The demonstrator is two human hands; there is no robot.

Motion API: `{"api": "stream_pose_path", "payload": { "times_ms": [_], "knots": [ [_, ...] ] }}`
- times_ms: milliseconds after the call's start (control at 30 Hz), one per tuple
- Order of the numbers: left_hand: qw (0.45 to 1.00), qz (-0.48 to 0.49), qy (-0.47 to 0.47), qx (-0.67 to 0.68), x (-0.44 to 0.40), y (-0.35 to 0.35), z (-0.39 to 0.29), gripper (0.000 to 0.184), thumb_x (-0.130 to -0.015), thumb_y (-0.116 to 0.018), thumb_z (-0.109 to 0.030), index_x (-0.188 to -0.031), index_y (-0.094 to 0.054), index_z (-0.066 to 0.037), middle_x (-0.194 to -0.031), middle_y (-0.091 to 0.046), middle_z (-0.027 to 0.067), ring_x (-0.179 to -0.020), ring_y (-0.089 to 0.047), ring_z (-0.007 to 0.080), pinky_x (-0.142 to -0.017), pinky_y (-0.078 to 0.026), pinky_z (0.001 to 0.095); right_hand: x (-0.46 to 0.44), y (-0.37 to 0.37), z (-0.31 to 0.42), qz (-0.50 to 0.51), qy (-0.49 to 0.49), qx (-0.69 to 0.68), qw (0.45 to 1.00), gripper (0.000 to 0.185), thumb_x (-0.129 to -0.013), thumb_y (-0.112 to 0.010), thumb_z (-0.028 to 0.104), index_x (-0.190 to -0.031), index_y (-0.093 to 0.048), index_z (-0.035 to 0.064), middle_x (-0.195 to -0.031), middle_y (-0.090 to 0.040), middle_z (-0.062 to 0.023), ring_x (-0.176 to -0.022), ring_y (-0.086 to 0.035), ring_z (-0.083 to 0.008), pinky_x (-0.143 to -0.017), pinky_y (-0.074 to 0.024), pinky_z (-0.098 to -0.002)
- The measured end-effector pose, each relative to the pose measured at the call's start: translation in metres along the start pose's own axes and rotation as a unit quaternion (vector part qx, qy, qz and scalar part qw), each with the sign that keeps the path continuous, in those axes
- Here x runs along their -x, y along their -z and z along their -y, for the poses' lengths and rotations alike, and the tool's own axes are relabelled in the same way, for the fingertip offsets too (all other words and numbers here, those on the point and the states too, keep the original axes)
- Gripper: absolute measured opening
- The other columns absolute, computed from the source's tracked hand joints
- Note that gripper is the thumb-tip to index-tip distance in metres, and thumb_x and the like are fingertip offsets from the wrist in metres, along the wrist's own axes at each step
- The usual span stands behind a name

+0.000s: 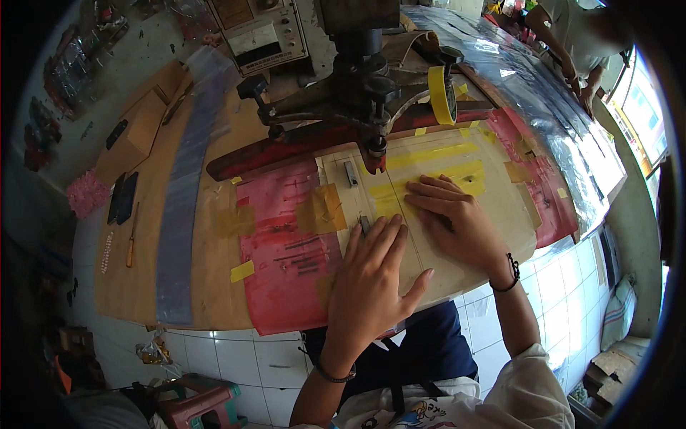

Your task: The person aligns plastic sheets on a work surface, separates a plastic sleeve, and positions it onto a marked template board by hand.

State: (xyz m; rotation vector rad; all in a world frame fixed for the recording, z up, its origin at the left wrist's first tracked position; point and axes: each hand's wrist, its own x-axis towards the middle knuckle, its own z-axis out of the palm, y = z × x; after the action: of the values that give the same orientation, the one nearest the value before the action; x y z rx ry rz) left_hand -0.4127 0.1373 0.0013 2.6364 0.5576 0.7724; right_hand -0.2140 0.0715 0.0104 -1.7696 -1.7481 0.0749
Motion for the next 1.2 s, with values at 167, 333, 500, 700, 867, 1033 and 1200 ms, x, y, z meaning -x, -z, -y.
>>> {"api": "stream_pose_path", "payload": {
  "times_ms": [167, 333, 500, 700, 867, 1033, 1200],
  "knots": [
    [1.0, -0.001, 0.009, -0.002, -0.0007, -0.0012, 0.0, 0.063, -0.089, -0.071, -0.038, -0.133, -0.061, 0.006, -0.141, -0.059, 0.0198, -0.134, -0.054, 0.0355, -0.12, -0.034, 0.053, -0.0009, -0.0013, 0.0016, -0.006, -0.009, 0.0, 1.0, 0.037, -0.088, -0.06, 0.004, -0.123, -0.072, 0.0008, -0.137, -0.065, -0.0182, -0.137, -0.054, -0.0368, -0.121, -0.0346, -0.0506],
    [1.0, 0.002, 0.015, -0.007, -0.0018, -0.0023, -0.0006, 0.061, -0.09, -0.069, -0.036, -0.132, -0.061, 0.007, -0.143, -0.058, 0.0204, -0.135, -0.052, 0.0361, -0.12, -0.034, 0.0523, -0.0009, -0.0015, 0.0014, -0.005, -0.006, 0.004, 1.0, 0.038, -0.088, -0.06, 0.004, -0.124, -0.071, 0.0003, -0.138, -0.064, -0.0189, -0.137, -0.053, -0.0373, -0.121, -0.0345, -0.0505],
    [1.0, 0.001, 0.022, -0.007, -0.0021, -0.0026, -0.0008, 0.06, -0.09, -0.068, -0.035, -0.132, -0.06, 0.007, -0.143, -0.057, 0.0203, -0.137, -0.051, 0.0359, -0.12, -0.035, 0.0511, -0.0011, -0.0015, 0.0009, 0.001, -0.002, 0.008, 1.0, 0.036, -0.091, -0.062, 0.008, -0.125, -0.07, 0.0009, -0.139, -0.063, -0.0185, -0.138, -0.052, -0.0362, -0.121, -0.0341, -0.0505],
    [1.0, 0.0, 0.027, -0.011, -0.0024, -0.0027, -0.0019, 0.058, -0.089, -0.068, -0.032, -0.133, -0.061, 0.006, -0.143, -0.058, 0.0195, -0.136, -0.052, 0.0362, -0.12, -0.035, 0.0507, 0.0004, -0.0006, 0.001, 0.003, 0.009, 0.021, 1.0, 0.034, -0.094, -0.064, 0.015, -0.125, -0.07, 0.0018, -0.14, -0.063, -0.017, -0.138, -0.052, -0.0355, -0.121, -0.0337, -0.051],
    [1.0, -0.005, 0.028, -0.007, -0.0023, -0.0028, -0.0023, 0.057, -0.089, -0.069, -0.031, -0.132, -0.062, 0.006, -0.142, -0.059, 0.0191, -0.135, -0.053, 0.036, -0.12, -0.036, 0.0504, 0.0009, -0.0017, 0.001, -0.006, 0.015, 0.028, 0.999, 0.033, -0.094, -0.065, 0.018, -0.123, -0.072, 0.0028, -0.138, -0.064, -0.0161, -0.137, -0.053, -0.0352, -0.121, -0.0345, -0.0509],
    [1.0, -0.003, 0.016, -0.003, -0.0019, -0.0028, -0.0015, 0.057, -0.093, -0.064, -0.031, -0.131, -0.058, 0.01, -0.141, -0.057, 0.0233, -0.135, -0.051, 0.0365, -0.12, -0.034, 0.0521, 0.0002, -0.0002, 0.003, -0.009, 0.016, 0.03, 0.999, 0.032, -0.094, -0.065, 0.019, -0.122, -0.072, 0.0036, -0.137, -0.065, -0.0152, -0.135, -0.055, -0.0344, -0.12, -0.0357, -0.0506],
    [1.0, -0.009, 0.02, -0.001, -0.0018, -0.0031, -0.002, 0.054, -0.092, -0.065, -0.029, -0.129, -0.06, 0.01, -0.14, -0.058, 0.0228, -0.134, -0.053, 0.0367, -0.119, -0.036, 0.0524, 0.0008, 0.0007, 0.0031, -0.01, 0.014, 0.028, 0.999, 0.032, -0.094, -0.066, 0.02, -0.121, -0.073, 0.0038, -0.136, -0.065, -0.0148, -0.133, -0.056, -0.0344, -0.119, -0.0364, -0.0505]
  ]
}}
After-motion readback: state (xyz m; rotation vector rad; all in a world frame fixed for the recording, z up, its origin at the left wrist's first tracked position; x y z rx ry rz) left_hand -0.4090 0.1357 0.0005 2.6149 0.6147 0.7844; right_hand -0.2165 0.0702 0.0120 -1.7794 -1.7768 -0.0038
